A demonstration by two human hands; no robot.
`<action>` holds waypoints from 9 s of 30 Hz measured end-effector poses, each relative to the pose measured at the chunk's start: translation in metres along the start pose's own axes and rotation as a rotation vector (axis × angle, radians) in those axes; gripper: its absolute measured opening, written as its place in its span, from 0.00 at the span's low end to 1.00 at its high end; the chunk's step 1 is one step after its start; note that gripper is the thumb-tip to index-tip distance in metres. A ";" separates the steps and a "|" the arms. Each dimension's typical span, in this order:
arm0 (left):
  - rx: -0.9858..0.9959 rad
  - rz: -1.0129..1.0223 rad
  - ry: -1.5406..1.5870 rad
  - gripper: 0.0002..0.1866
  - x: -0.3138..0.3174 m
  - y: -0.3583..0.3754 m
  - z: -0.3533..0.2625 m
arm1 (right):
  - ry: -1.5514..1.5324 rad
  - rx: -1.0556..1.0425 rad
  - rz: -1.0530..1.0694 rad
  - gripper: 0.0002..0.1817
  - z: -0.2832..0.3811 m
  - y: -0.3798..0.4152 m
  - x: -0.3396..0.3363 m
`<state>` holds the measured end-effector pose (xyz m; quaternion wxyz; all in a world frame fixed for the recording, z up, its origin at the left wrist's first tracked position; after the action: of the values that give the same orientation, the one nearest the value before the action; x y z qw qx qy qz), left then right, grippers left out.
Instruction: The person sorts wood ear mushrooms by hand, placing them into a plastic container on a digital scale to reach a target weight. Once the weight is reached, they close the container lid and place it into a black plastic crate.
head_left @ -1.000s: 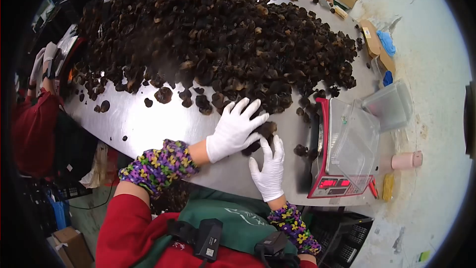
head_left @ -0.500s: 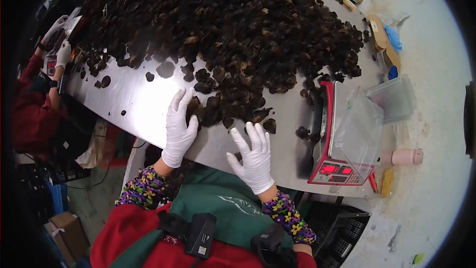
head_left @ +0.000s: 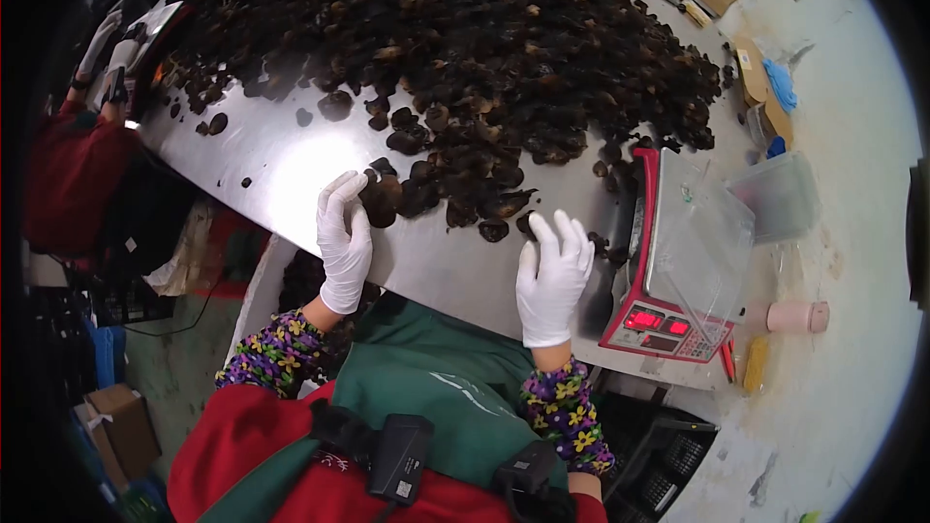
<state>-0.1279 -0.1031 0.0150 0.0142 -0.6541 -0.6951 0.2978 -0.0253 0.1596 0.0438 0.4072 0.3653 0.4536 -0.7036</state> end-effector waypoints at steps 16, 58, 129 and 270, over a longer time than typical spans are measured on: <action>0.214 0.381 -0.460 0.24 0.030 -0.012 -0.020 | -0.039 -0.003 0.033 0.15 -0.007 0.016 -0.015; 0.187 0.441 -0.246 0.11 0.033 -0.070 -0.010 | -0.216 0.002 0.077 0.20 -0.018 0.055 0.004; 0.129 0.619 -0.423 0.28 0.008 -0.076 0.003 | -0.191 -0.334 0.356 0.53 0.078 -0.006 0.041; 0.392 0.517 -0.550 0.33 0.160 -0.068 -0.074 | 0.163 0.149 -0.089 0.26 -0.113 0.001 -0.200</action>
<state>-0.1823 0.0755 0.0462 -0.1228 -0.6881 -0.4161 0.5816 0.0721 0.3133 0.1838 0.3090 0.4299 0.4472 -0.7209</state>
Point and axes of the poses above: each hand's wrist, its own y-axis away from the middle knuckle, its own x-axis out of the palm, z = x × y, the point moved 5 cm from there along -y, towards the middle knuckle, and after that the axes turned 6 degrees about z, right-handed, at the moved point
